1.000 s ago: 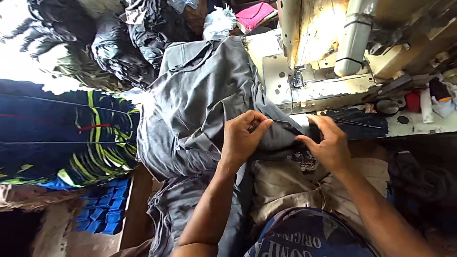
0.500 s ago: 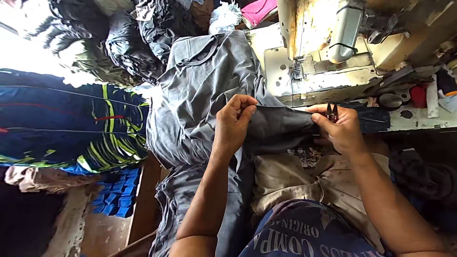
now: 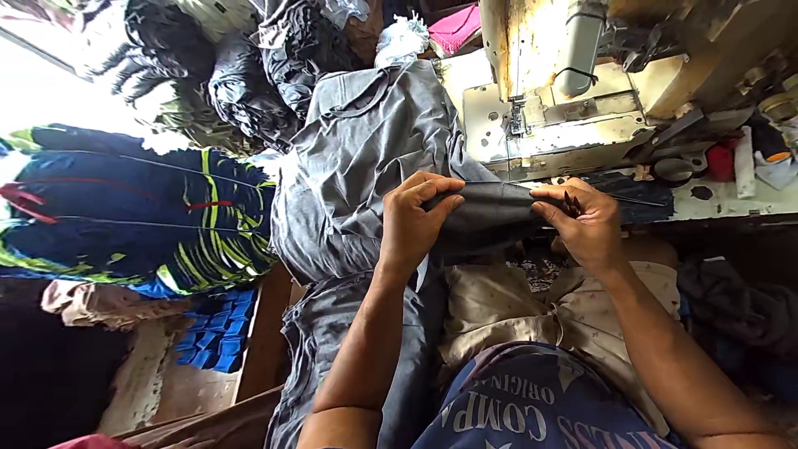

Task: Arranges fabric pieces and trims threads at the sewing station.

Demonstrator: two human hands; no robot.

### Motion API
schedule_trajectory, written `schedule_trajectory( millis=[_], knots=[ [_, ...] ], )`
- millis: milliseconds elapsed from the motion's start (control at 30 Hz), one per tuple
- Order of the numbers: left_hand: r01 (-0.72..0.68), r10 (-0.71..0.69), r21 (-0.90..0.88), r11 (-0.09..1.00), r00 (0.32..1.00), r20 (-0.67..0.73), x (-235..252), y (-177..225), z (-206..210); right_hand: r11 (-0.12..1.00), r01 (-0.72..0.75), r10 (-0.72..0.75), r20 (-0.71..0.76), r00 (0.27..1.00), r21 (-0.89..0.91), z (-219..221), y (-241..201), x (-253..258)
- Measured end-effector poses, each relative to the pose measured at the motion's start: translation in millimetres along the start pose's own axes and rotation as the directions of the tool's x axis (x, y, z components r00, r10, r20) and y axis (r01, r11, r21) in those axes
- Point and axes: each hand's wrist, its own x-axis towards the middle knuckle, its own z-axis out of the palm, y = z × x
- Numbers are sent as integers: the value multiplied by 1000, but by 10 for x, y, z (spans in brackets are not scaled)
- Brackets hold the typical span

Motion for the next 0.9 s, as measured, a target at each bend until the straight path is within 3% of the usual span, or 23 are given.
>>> schedule_trajectory(
  millis=[233, 300, 400, 467, 667, 900],
  knots=[
    [-48, 71, 206, 977, 992, -105, -52, 62, 160, 995, -93, 91, -67, 994, -25, 16, 21, -89],
    [-32, 49, 136, 990, 992, -117, 40, -24, 283, 989, -140, 138, -49, 989, -41, 17, 83, -78],
    [19, -29, -126, 992, 997, -77, 331, -156, 467, 976, -216, 217, 19, 976, -29, 27, 192, -29],
    [101, -110, -155, 983, 992, -54, 584, -139, 574, 960, -278, 279, 69, 958, -27, 43, 215, 20],
    [-28, 14, 186, 982, 997, 75, 1351, -451, 835, 921, -379, 373, 80, 924, 89, 182, 206, 218],
    [-38, -5, 273, 961, 988, 153, 1696, -581, 943, 872, -365, 387, -2, 922, 327, 274, 218, 324]
  ],
)
